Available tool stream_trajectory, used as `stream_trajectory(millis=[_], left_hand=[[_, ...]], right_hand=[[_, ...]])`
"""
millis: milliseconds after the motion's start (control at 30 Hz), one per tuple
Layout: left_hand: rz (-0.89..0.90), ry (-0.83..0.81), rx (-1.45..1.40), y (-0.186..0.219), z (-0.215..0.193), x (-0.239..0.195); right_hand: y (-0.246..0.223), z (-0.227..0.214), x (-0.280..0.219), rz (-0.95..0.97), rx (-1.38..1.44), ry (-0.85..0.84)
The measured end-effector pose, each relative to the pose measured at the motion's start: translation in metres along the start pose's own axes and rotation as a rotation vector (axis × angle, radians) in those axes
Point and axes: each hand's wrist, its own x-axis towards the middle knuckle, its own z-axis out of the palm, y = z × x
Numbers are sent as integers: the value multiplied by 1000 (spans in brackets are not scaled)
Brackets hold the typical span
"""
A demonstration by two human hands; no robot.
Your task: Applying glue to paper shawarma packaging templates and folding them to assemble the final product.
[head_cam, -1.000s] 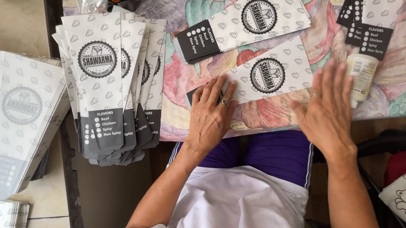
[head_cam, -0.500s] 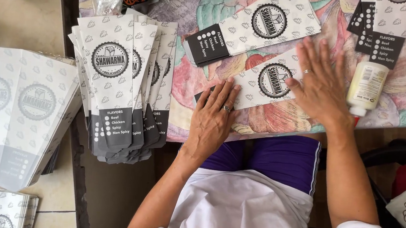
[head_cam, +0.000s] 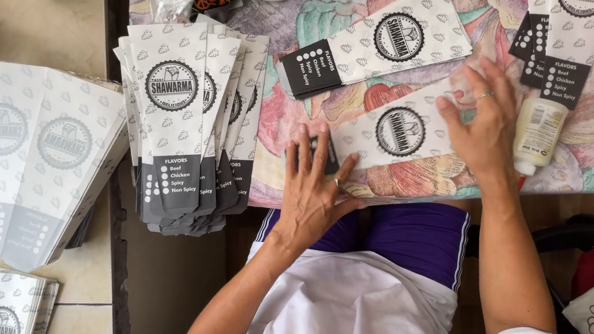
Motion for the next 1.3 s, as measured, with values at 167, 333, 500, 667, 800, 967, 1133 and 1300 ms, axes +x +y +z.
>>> stream_trajectory(millis=[167,333,500,667,800,967,1133,1300], left_hand=[[93,190,-98,6,-9,-19],[-235,273,-510,-31,-68,-25],[-655,545,-178,-112,-109,-32],[-693,512,289,-153,-81,-37],[-358,604,-37,-114,-57,0],[116,327,-206,-42,-15,33],[210,168,-204,-27,22,38],[215,140,-110,-31,33,37]], right_hand=[[-14,4,34,-171,60,5],[-29,14,62,-224,47,-230],[-26,28,51,-424,-7,-97],[-17,17,-3,-476,-39,20],[-6,12,-49,-415,-7,-35],[4,-37,-55,-310,38,176],[39,-77,-68,319,-308,166],[38,-71,-64,691,407,96]])
